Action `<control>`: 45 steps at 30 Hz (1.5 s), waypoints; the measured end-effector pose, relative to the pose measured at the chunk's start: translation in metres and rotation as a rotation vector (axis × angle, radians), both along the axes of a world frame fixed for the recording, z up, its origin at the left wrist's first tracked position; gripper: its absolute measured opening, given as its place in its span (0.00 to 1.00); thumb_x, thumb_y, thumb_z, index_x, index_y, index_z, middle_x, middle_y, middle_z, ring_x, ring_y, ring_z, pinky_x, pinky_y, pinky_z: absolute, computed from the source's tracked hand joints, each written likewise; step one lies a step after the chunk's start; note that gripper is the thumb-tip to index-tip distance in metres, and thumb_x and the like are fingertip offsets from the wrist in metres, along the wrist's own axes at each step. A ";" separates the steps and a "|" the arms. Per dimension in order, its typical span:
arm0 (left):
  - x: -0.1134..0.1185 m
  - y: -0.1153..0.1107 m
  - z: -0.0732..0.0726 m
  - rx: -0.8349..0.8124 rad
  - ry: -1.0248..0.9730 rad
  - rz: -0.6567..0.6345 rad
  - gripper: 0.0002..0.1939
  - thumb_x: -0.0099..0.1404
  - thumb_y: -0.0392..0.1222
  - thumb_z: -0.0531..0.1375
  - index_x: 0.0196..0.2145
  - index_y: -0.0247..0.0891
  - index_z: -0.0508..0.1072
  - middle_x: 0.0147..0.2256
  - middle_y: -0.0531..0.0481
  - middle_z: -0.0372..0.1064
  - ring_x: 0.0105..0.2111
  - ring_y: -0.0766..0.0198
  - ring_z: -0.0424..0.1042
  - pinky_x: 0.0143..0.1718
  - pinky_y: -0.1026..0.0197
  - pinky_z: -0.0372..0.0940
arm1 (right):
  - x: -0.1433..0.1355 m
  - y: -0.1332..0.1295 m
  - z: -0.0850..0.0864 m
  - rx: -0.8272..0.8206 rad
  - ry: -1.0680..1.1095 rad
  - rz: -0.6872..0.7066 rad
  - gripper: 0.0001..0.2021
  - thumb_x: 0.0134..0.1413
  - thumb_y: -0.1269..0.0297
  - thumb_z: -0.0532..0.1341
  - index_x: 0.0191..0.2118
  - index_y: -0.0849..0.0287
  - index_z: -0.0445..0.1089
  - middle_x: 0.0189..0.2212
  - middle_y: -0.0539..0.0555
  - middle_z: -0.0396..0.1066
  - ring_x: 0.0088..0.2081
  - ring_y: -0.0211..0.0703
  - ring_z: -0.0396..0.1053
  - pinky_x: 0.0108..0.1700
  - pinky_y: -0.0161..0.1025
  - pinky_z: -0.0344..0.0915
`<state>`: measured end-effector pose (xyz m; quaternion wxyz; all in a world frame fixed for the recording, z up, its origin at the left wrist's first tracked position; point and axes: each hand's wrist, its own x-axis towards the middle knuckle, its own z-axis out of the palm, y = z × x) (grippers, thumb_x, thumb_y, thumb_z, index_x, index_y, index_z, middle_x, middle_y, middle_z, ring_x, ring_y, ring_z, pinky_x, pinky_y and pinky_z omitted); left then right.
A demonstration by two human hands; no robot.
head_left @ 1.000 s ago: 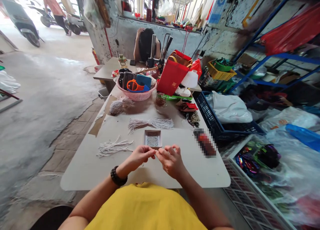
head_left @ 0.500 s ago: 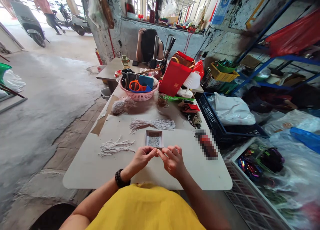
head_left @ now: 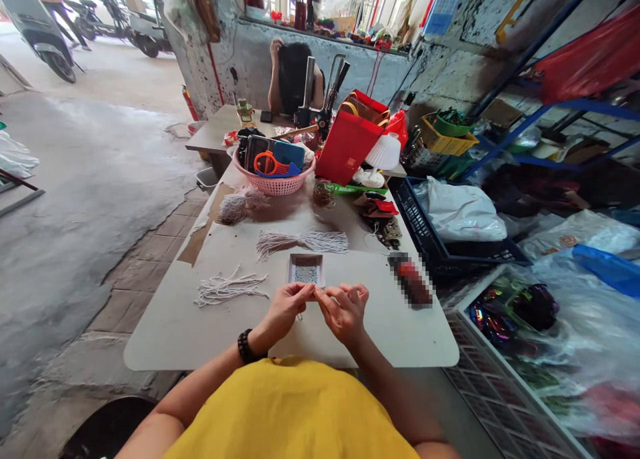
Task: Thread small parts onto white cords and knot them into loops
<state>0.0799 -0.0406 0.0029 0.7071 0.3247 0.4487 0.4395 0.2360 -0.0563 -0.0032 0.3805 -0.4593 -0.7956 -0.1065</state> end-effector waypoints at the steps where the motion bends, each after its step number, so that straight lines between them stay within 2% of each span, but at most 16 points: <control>1: 0.002 0.000 0.002 -0.017 -0.012 0.026 0.27 0.45 0.61 0.70 0.27 0.32 0.75 0.22 0.51 0.70 0.18 0.75 0.53 0.20 0.67 0.47 | -0.003 -0.001 0.000 -0.035 0.025 -0.037 0.09 0.60 0.66 0.62 0.44 0.46 0.75 0.31 0.50 0.73 0.37 0.42 0.66 0.48 0.46 0.48; 3: 0.004 0.001 0.006 -0.034 -0.035 0.058 0.26 0.43 0.61 0.70 0.26 0.32 0.74 0.20 0.52 0.68 0.18 0.75 0.53 0.19 0.67 0.47 | -0.008 -0.001 0.003 -0.110 0.089 -0.103 0.05 0.60 0.63 0.62 0.38 0.50 0.77 0.30 0.51 0.72 0.36 0.42 0.67 0.49 0.47 0.50; 5: 0.004 0.002 0.010 -0.033 -0.050 0.067 0.26 0.43 0.60 0.71 0.25 0.32 0.74 0.20 0.53 0.67 0.18 0.75 0.53 0.19 0.67 0.46 | -0.012 -0.002 0.007 -0.190 0.162 -0.142 0.06 0.60 0.61 0.62 0.34 0.52 0.77 0.30 0.51 0.71 0.36 0.42 0.67 0.49 0.47 0.52; 9: 0.002 0.002 0.014 -0.016 -0.046 0.068 0.25 0.44 0.59 0.71 0.27 0.32 0.76 0.20 0.53 0.68 0.18 0.76 0.52 0.19 0.68 0.47 | -0.014 -0.002 0.018 -0.338 0.313 -0.110 0.06 0.60 0.63 0.61 0.36 0.54 0.76 0.31 0.52 0.72 0.37 0.42 0.69 0.46 0.43 0.57; 13: -0.001 0.000 0.011 0.089 0.078 0.060 0.23 0.51 0.59 0.68 0.29 0.33 0.77 0.23 0.49 0.73 0.18 0.74 0.54 0.19 0.67 0.51 | -0.015 -0.004 0.025 -0.431 0.327 -0.123 0.06 0.60 0.65 0.60 0.36 0.56 0.75 0.32 0.51 0.73 0.37 0.41 0.70 0.46 0.42 0.58; 16: -0.002 -0.002 0.005 0.189 0.176 0.073 0.23 0.53 0.60 0.66 0.30 0.33 0.77 0.25 0.46 0.76 0.19 0.70 0.62 0.20 0.65 0.59 | -0.018 -0.005 0.028 -0.424 0.287 -0.157 0.05 0.59 0.66 0.60 0.35 0.56 0.75 0.31 0.51 0.73 0.37 0.41 0.69 0.46 0.42 0.56; 20: -0.001 -0.005 0.000 0.360 0.327 0.158 0.19 0.56 0.57 0.65 0.31 0.36 0.76 0.28 0.47 0.76 0.27 0.61 0.73 0.32 0.60 0.69 | -0.023 -0.005 0.030 -0.375 0.241 -0.199 0.04 0.59 0.66 0.61 0.33 0.56 0.73 0.31 0.50 0.73 0.35 0.40 0.68 0.46 0.43 0.52; 26: -0.005 -0.004 0.001 0.635 0.647 0.182 0.10 0.63 0.46 0.58 0.28 0.41 0.74 0.27 0.49 0.72 0.29 0.62 0.70 0.35 0.61 0.66 | -0.025 -0.004 0.033 -0.328 0.167 -0.187 0.06 0.61 0.67 0.59 0.34 0.57 0.73 0.32 0.52 0.73 0.36 0.41 0.66 0.46 0.44 0.48; 29: -0.008 0.000 0.004 0.684 0.675 0.131 0.09 0.62 0.42 0.56 0.26 0.41 0.73 0.26 0.49 0.71 0.29 0.62 0.69 0.34 0.62 0.65 | -0.021 -0.001 0.033 -0.331 0.110 -0.156 0.07 0.61 0.67 0.58 0.34 0.57 0.74 0.32 0.52 0.73 0.36 0.42 0.65 0.46 0.45 0.48; 31: -0.009 0.003 0.003 0.661 0.663 0.082 0.09 0.61 0.41 0.57 0.25 0.40 0.73 0.25 0.49 0.72 0.28 0.62 0.69 0.33 0.62 0.65 | -0.018 0.001 0.032 -0.338 0.086 -0.121 0.07 0.62 0.67 0.59 0.34 0.55 0.75 0.32 0.51 0.73 0.37 0.42 0.65 0.46 0.45 0.47; 35: -0.015 0.008 0.002 0.532 0.541 -0.032 0.09 0.58 0.44 0.59 0.26 0.38 0.75 0.25 0.49 0.74 0.27 0.63 0.69 0.31 0.63 0.64 | -0.011 0.005 0.030 -0.406 0.127 -0.051 0.07 0.61 0.66 0.61 0.35 0.51 0.78 0.32 0.50 0.74 0.39 0.42 0.66 0.49 0.46 0.49; 37: -0.019 0.010 0.002 0.531 0.500 -0.089 0.10 0.58 0.46 0.60 0.26 0.37 0.76 0.25 0.49 0.75 0.26 0.63 0.69 0.29 0.64 0.63 | -0.007 0.007 0.029 -0.474 0.173 -0.031 0.07 0.59 0.66 0.63 0.35 0.49 0.79 0.32 0.50 0.74 0.40 0.42 0.66 0.50 0.47 0.50; 39: -0.022 0.010 0.004 0.590 0.505 -0.143 0.11 0.59 0.46 0.61 0.26 0.36 0.76 0.23 0.50 0.73 0.24 0.66 0.66 0.27 0.65 0.61 | -0.002 0.011 0.029 -0.578 0.277 0.025 0.06 0.57 0.66 0.64 0.35 0.48 0.80 0.32 0.51 0.74 0.39 0.42 0.67 0.50 0.47 0.54; 41: -0.025 0.010 0.006 0.662 0.517 -0.183 0.13 0.60 0.47 0.62 0.25 0.35 0.76 0.21 0.51 0.70 0.21 0.68 0.62 0.24 0.67 0.57 | 0.003 0.015 0.029 -0.740 0.460 0.129 0.04 0.55 0.63 0.66 0.34 0.50 0.81 0.31 0.51 0.74 0.37 0.42 0.68 0.46 0.44 0.61; 43: -0.025 0.009 0.006 0.697 0.511 -0.192 0.15 0.61 0.49 0.62 0.26 0.35 0.76 0.19 0.53 0.66 0.19 0.70 0.58 0.21 0.67 0.54 | 0.006 0.017 0.029 -0.904 0.654 0.225 0.06 0.51 0.58 0.68 0.34 0.53 0.81 0.31 0.52 0.73 0.35 0.42 0.69 0.40 0.41 0.64; 45: -0.023 0.008 0.006 0.674 0.474 -0.172 0.17 0.61 0.52 0.62 0.27 0.34 0.76 0.17 0.54 0.65 0.18 0.72 0.55 0.19 0.68 0.52 | 0.007 0.018 0.031 -0.947 0.783 0.247 0.10 0.49 0.55 0.69 0.35 0.54 0.80 0.30 0.52 0.73 0.33 0.40 0.69 0.38 0.39 0.65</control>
